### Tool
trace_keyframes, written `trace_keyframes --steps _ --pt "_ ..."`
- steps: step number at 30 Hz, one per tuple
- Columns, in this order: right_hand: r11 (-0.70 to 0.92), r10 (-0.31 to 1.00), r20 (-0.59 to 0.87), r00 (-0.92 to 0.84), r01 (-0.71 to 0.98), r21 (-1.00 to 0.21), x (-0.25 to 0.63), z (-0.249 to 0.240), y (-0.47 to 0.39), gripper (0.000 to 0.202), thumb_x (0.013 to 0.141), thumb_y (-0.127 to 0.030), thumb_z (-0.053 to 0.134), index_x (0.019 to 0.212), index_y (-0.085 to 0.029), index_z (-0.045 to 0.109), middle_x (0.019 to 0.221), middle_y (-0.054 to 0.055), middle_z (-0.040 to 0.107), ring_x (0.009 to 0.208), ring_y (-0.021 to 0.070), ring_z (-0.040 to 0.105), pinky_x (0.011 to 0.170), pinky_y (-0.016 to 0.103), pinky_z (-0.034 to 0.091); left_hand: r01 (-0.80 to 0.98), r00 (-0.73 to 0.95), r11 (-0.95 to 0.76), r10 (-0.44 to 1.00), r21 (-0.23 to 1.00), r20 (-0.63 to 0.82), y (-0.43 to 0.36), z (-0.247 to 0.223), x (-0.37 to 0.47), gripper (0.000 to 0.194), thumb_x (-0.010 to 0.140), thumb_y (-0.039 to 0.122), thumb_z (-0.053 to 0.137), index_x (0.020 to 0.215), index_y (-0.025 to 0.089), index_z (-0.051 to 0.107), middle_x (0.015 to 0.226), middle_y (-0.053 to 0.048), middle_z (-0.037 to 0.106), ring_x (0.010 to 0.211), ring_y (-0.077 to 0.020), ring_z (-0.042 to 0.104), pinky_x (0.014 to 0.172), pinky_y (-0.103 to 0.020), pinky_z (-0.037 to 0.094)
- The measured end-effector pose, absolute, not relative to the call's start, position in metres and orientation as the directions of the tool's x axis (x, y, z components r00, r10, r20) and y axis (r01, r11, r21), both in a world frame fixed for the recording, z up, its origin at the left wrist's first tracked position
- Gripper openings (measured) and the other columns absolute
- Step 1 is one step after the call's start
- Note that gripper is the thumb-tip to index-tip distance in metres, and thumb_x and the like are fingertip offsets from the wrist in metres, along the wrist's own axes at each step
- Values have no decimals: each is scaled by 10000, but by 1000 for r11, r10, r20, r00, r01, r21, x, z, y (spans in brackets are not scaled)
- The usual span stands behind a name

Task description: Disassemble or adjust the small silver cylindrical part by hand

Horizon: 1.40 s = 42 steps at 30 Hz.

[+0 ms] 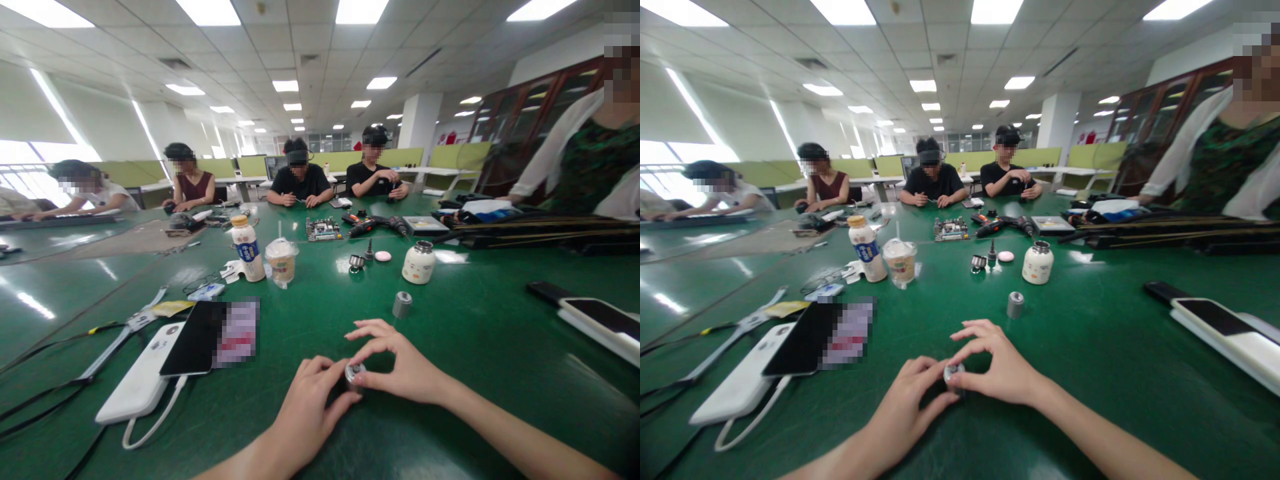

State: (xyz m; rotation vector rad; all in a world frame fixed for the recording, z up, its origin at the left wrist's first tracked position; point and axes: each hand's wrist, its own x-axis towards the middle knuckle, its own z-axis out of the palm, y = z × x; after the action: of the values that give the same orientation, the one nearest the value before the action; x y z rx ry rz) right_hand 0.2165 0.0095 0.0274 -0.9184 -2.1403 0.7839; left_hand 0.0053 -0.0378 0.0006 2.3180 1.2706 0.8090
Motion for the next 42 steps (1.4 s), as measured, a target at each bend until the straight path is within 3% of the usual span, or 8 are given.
trace_keyframes --steps 4,9,19,24,28,32,42 --pt "569 786 363 -501 356 -741 212 31 7 72 789 -355 766 850 -323 783 1146 43 701 1229 301 509 1043 577 360 636 429 -521 852 569 300 -38 1 5 346 903 318 643 1245 282 605 1021 -60 649 942 -237 593 852 -381 496" --pt "567 812 418 -406 380 -731 218 32 17 92 832 -366 722 881 -319 784 1115 48 714 1221 291 511 1040 552 374 643 424 -510 858 572 288 -39 2 6 308 896 295 652 1201 274 624 1022 -53 651 941 -238 592 859 -386 492" --pt "558 827 297 -478 630 -540 244 -7 46 220 769 -456 762 968 -364 772 1339 49 598 1333 348 394 1063 612 276 649 422 -504 862 570 282 -39 0 5 342 893 284 657 1230 285 600 1052 -48 648 962 -241 587 874 -396 483" --pt "545 837 319 -445 614 -572 242 -5 46 133 803 -412 741 906 -341 786 1297 53 626 1317 332 418 1069 599 285 648 420 -501 864 574 279 -40 0 5 327 890 278 661 1213 275 609 1047 -51 649 962 -241 588 878 -395 483" --pt "560 823 381 -420 490 -668 234 10 37 129 852 -385 696 923 -315 778 1252 51 653 1308 294 432 1084 563 314 641 422 -504 862 579 282 -40 1 5 327 890 278 662 1212 285 608 1049 -45 647 969 -238 586 882 -391 481" --pt "573 798 379 -469 393 -719 224 28 21 114 814 -391 740 867 -299 780 1232 44 665 1312 285 432 1090 527 334 642 426 -497 864 583 267 -40 1 6 309 888 278 665 1194 288 619 1042 -43 648 966 -242 585 875 -394 485" --pt "587 785 356 -507 425 -689 216 31 9 97 790 -382 768 874 -337 783 1203 14 679 1288 272 452 1088 512 332 632 430 -510 857 584 284 -38 -1 5 321 895 294 657 1212 284 608 1026 -49 641 956 -243 583 862 -395 486"
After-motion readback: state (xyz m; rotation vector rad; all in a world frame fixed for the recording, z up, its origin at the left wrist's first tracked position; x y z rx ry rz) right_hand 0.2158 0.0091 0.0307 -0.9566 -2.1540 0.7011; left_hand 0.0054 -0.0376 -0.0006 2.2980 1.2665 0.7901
